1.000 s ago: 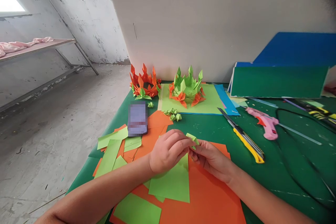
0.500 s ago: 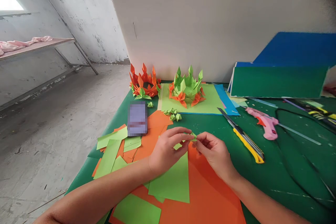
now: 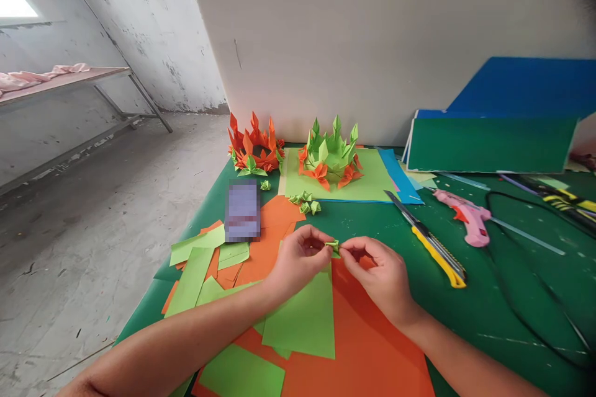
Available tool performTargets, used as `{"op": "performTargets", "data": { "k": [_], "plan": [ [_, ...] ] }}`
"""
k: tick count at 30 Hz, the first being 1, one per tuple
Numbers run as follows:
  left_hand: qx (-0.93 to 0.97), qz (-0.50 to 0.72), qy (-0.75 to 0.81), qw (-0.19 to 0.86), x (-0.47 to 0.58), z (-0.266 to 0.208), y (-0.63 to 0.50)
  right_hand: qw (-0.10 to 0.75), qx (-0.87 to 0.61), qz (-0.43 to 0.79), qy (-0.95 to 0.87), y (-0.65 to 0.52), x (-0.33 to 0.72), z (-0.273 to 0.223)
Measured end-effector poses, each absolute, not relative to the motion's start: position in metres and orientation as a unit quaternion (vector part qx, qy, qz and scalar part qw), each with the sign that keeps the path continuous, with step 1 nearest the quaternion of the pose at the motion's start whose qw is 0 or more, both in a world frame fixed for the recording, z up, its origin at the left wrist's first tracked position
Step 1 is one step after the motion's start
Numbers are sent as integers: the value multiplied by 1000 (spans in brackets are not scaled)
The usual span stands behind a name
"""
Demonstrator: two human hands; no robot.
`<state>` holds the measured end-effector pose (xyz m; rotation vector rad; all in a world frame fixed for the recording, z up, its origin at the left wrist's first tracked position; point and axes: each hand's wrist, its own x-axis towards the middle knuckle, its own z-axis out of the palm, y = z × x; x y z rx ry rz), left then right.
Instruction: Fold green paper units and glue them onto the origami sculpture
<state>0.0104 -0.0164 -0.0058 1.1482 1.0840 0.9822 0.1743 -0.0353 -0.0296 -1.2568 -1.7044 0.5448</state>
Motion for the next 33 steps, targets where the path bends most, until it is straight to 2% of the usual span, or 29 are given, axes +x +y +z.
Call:
{"op": "performTargets", "data": {
  "k": [9, 14, 26, 33],
  "plan": [
    [537, 333, 494, 598, 2, -9, -5, 401, -385, 57, -829, -32, 182, -28],
    [619, 266, 483, 559, -7, -14, 2, 384, -358, 28, -851, -30, 180, -31],
    [619, 304, 442, 573, -1, -14, -5, 442, -445, 128, -768, -28, 179, -29],
    [501, 359, 446, 649, 2, -9, -6, 451, -462, 174, -744, -26, 179, -30]
  ]
}}
